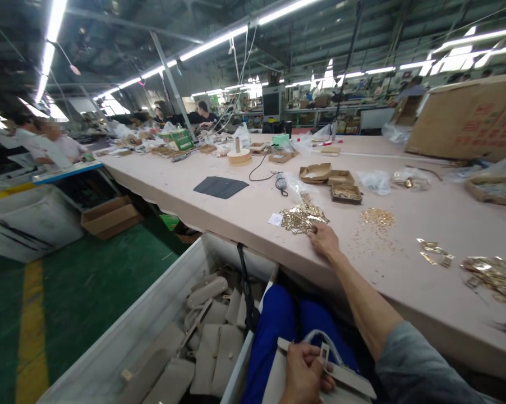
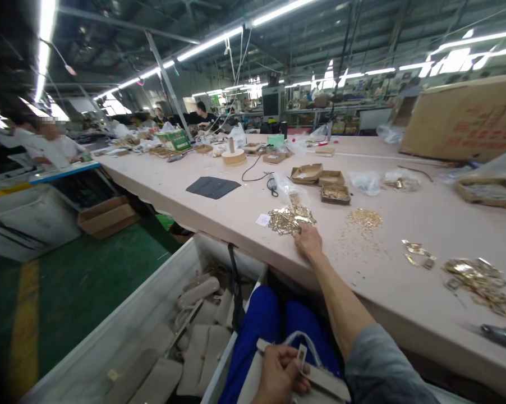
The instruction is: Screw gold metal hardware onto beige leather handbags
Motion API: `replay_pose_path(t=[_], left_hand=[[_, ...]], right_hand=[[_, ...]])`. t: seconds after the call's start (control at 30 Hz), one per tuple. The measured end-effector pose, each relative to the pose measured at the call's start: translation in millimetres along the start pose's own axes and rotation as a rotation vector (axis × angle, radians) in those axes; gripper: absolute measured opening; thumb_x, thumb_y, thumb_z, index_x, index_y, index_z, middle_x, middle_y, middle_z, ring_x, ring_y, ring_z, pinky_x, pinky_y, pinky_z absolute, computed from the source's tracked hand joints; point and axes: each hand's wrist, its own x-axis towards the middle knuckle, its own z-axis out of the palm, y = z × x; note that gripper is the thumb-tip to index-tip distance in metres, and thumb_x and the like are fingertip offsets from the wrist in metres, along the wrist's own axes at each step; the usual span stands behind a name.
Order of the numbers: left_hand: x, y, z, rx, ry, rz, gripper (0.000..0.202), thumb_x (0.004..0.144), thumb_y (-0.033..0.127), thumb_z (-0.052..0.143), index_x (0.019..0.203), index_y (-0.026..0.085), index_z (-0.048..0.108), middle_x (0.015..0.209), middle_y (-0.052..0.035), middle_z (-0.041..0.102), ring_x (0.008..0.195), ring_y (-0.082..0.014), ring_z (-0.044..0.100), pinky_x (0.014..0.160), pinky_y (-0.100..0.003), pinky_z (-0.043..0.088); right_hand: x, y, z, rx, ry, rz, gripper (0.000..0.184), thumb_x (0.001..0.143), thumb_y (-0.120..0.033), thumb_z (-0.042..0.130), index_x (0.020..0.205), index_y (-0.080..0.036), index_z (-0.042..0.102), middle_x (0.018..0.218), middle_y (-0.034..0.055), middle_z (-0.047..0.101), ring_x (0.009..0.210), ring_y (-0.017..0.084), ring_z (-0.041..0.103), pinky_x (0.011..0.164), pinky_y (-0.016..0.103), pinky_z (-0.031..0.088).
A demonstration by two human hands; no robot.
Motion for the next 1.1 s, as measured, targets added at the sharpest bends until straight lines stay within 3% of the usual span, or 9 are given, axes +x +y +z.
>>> replay_pose_path(t=[0.13, 0.23, 0.3, 0.43, 0.57, 0.7, 0.8, 0.93, 1.1], left_hand=[[4, -2, 1.5, 0.022, 0.014, 0.005, 0.061, 0.066, 0.059, 0.085, 0.095, 0.019, 0.049, 0.070, -0.0092, 0.076, 0.046, -0.0189, 0.068, 0.045, -0.026, 0.049], [3, 2, 2.2, 0.006, -0.010, 0.012, 0.060, 0.067, 0.058, 0.085, 0.096, 0.018, 0.050, 0.072, -0.0098, 0.076, 0.047, -0.0198, 0.069, 0.046, -0.027, 0.050], [1, 6, 2.2, 0.007, -0.014, 0.012, 0.059, 0.068, 0.057, 0.084, 0.097, 0.017, 0.052, 0.073, -0.0098, 0.076, 0.048, -0.0199, 0.069, 0.046, -0.027, 0.051], [-2, 16, 2.3, 0.046, -0.062, 0.023, 0.052, 0.071, 0.054, 0.082, 0.094, 0.012, 0.061, 0.076, -0.0136, 0.078, 0.051, -0.0193, 0.071, 0.048, -0.025, 0.052], [0, 20, 3.4, 0.068, -0.079, 0.013, 0.052, 0.070, 0.054, 0.083, 0.093, 0.009, 0.068, 0.078, -0.0158, 0.079, 0.053, -0.0200, 0.072, 0.049, -0.025, 0.054], [1, 22, 5.0, 0.126, -0.122, 0.022, 0.052, 0.073, 0.053, 0.082, 0.096, 0.006, 0.076, 0.081, -0.0164, 0.079, 0.054, -0.0192, 0.072, 0.050, -0.025, 0.056], [-1, 25, 6.1, 0.185, -0.178, 0.052, 0.051, 0.077, 0.052, 0.081, 0.099, 0.006, 0.080, 0.081, -0.0157, 0.079, 0.052, -0.0172, 0.071, 0.051, -0.025, 0.057], [-4, 27, 7.1, 0.232, -0.217, 0.090, 0.050, 0.079, 0.052, 0.081, 0.102, 0.008, 0.082, 0.084, -0.0149, 0.079, 0.055, -0.0165, 0.071, 0.054, -0.026, 0.059], [-8, 27, 7.5, 0.256, -0.199, 0.091, 0.053, 0.077, 0.055, 0.083, 0.101, 0.008, 0.082, 0.083, -0.0136, 0.079, 0.055, -0.0167, 0.072, 0.054, -0.026, 0.060]], right_hand=[[7, 2, 2, 0.034, -0.035, 0.029, 0.011, 0.085, -0.030, 0.070, 0.085, -0.022, 0.078, 0.085, 0.0077, 0.073, 0.084, 0.024, 0.065, 0.076, 0.032, 0.045], [-1, 6, -9, 0.058, 0.017, 0.037, 0.017, 0.088, -0.034, 0.066, 0.088, -0.025, 0.080, 0.094, 0.0073, 0.075, 0.087, 0.024, 0.066, 0.077, 0.032, 0.047], [-18, 8, -23, 0.136, 0.130, 0.034, 0.026, 0.091, -0.041, 0.063, 0.098, -0.023, 0.081, 0.103, 0.0087, 0.075, 0.085, 0.024, 0.066, 0.078, 0.034, 0.050], [-86, 11, -58, 0.379, 0.303, -0.052, 0.037, 0.092, -0.053, 0.066, 0.103, -0.021, 0.082, 0.094, 0.0100, 0.076, 0.073, 0.024, 0.067, 0.077, 0.037, 0.054], [-182, 13, -75, 0.545, 0.120, 0.073, 0.039, 0.091, -0.056, 0.069, 0.107, -0.023, 0.081, 0.079, 0.0080, 0.074, 0.062, 0.023, 0.066, 0.059, 0.034, 0.054], [-264, 22, -64, 0.732, -0.103, 0.171, 0.039, 0.090, -0.054, 0.070, 0.111, -0.023, 0.079, 0.087, 0.0082, 0.074, 0.071, 0.024, 0.070, 0.065, 0.034, 0.058], [-301, 31, -54, 0.792, -0.223, 0.173, 0.039, 0.089, -0.051, 0.072, 0.117, -0.024, 0.078, 0.094, 0.0076, 0.072, 0.086, 0.025, 0.071, 0.077, 0.035, 0.059], [-319, 42, -44, 0.758, -0.217, 0.224, 0.035, 0.092, -0.049, 0.066, 0.111, -0.023, 0.080, 0.095, 0.0078, 0.073, 0.087, 0.025, 0.069, 0.077, 0.036, 0.057], [-318, 46, -23, 0.778, -0.201, 0.248, 0.030, 0.090, -0.043, 0.068, 0.109, -0.023, 0.078, 0.087, 0.0053, 0.074, 0.078, 0.024, 0.070, 0.074, 0.036, 0.056]])
